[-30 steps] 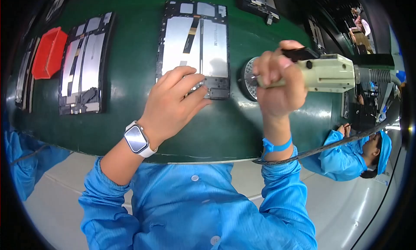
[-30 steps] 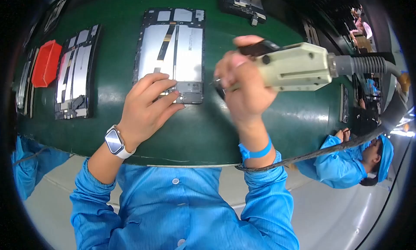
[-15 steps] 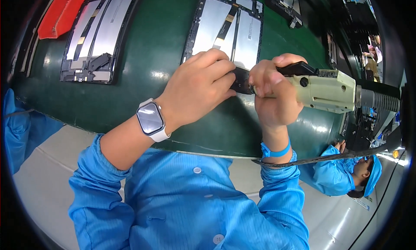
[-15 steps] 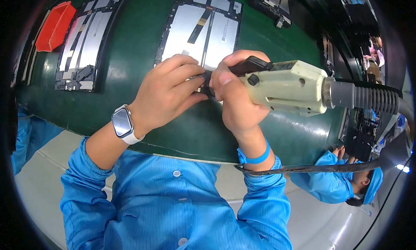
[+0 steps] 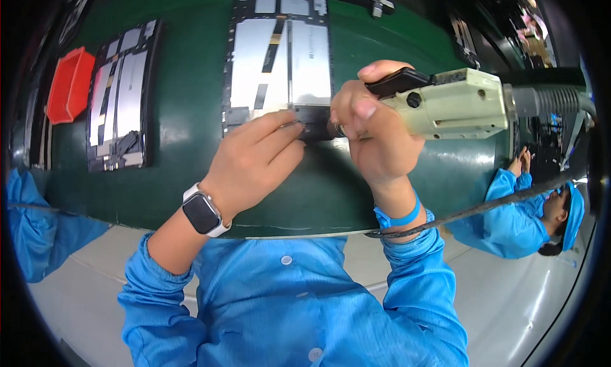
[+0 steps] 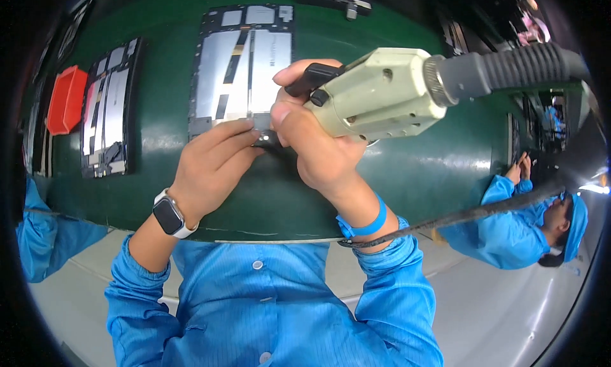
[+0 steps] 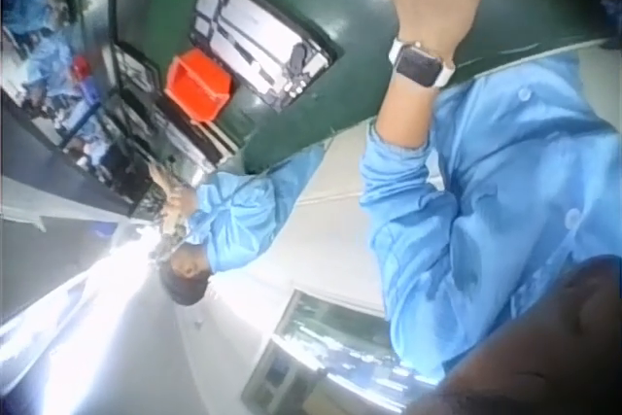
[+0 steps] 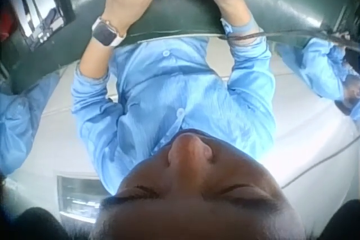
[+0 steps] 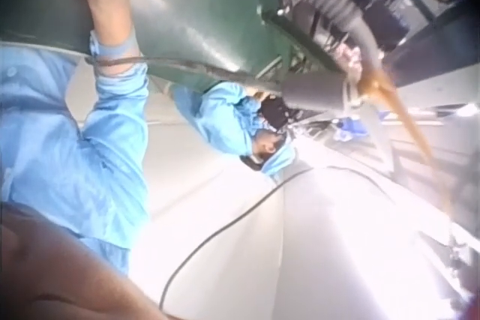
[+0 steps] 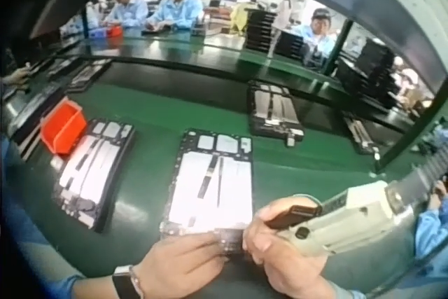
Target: The person assembles tablet screen components by hand, then fastens them together with an electric screwdriver.
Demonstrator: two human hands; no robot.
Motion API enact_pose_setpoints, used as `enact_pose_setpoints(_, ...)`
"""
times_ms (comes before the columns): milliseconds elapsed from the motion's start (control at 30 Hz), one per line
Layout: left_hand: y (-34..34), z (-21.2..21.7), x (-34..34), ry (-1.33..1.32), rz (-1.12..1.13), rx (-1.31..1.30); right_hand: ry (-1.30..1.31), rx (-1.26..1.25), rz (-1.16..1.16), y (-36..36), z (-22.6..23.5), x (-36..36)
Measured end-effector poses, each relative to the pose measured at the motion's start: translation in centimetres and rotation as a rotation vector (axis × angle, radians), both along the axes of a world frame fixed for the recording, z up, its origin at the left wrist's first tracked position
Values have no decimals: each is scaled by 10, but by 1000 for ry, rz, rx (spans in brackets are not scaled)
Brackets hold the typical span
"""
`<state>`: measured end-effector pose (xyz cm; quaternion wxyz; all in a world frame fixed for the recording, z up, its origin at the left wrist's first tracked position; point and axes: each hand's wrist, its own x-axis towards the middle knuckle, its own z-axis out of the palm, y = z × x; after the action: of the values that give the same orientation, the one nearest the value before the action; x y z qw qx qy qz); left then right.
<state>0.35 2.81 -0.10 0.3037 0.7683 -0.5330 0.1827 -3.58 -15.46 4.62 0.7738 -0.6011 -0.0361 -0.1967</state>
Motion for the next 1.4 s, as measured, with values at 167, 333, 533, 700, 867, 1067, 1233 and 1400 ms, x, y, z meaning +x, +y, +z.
enact_pose_setpoints(167, -2, 9, 1, -172, -73, 96, -36, -56, -86, -13, -4, -3)
enact_pose_setpoints(333, 6, 3, 14, -164, -103, 91, -114, -87, -111, -10, -7, -1)
enact_pose_setpoints(533, 10, 4, 20, -128, -165, 81, -128, -145, -136, -18, -7, -1)
enact_pose_setpoints(700, 8, 3, 5, -89, -101, 71, -132, -146, -125, -13, -6, -1)
enact_pose_setpoints(867, 1, 2, -4, -28, 17, 51, -118, -148, -129, -14, -7, -2)
enact_pose_setpoints(1067, -6, 9, -18, -25, 104, 113, -140, -185, -131, -17, -8, 0)
enact_pose_setpoints(1233, -14, 18, -36, 19, 197, 213, -132, -195, -152, -16, -7, 3)
enact_pose_setpoints(1400, -24, 24, -43, 56, 294, 298, -147, -132, -166, -17, -8, 2)
